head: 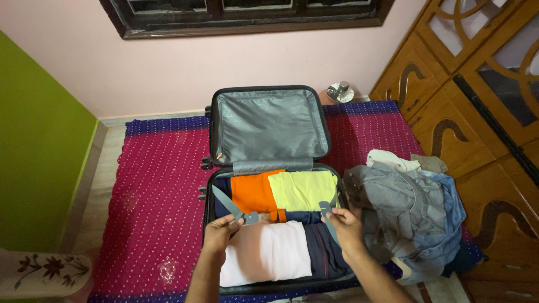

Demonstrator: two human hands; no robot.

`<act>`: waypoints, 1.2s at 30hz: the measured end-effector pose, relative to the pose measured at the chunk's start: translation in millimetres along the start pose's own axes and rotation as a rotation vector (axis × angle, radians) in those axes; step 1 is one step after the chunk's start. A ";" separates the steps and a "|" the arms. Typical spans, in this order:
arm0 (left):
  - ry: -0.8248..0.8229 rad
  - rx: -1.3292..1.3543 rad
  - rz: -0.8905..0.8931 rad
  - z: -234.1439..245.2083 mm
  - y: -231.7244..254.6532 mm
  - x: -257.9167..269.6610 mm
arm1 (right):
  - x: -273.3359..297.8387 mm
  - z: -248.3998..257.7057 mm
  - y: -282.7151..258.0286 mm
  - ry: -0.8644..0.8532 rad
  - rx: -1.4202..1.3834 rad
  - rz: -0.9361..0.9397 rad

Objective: The person folds a pink shirt and a yellow shirt, places them into a suitcase on a bed, and secures the contents using the internal straps.

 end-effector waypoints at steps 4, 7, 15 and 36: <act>0.030 -0.112 -0.012 4.3 -4.8 -13.7 | 7.8 -0.9 -11.0 0.067 0.063 0.011; -0.022 -0.392 -0.001 9.4 -10.7 -46.8 | 7.2 -11.1 -6.1 0.063 0.031 -0.053; -0.067 -0.453 0.135 -37.0 2.3 -97.6 | 3.6 -41.9 28.5 0.122 -0.002 -0.038; -0.256 -0.046 0.134 -97.9 -44.1 -40.7 | 7.7 -123.7 3.2 -0.406 0.143 -0.067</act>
Point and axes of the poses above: each hand's wrist, its own x-axis away from the middle knuckle, its own z-axis out of the back of the hand, y = z × x, the point moved 8 cm from there along -x, towards the middle knuckle, and after that the axes turned 6 degrees about z, right-handed, at the moved point
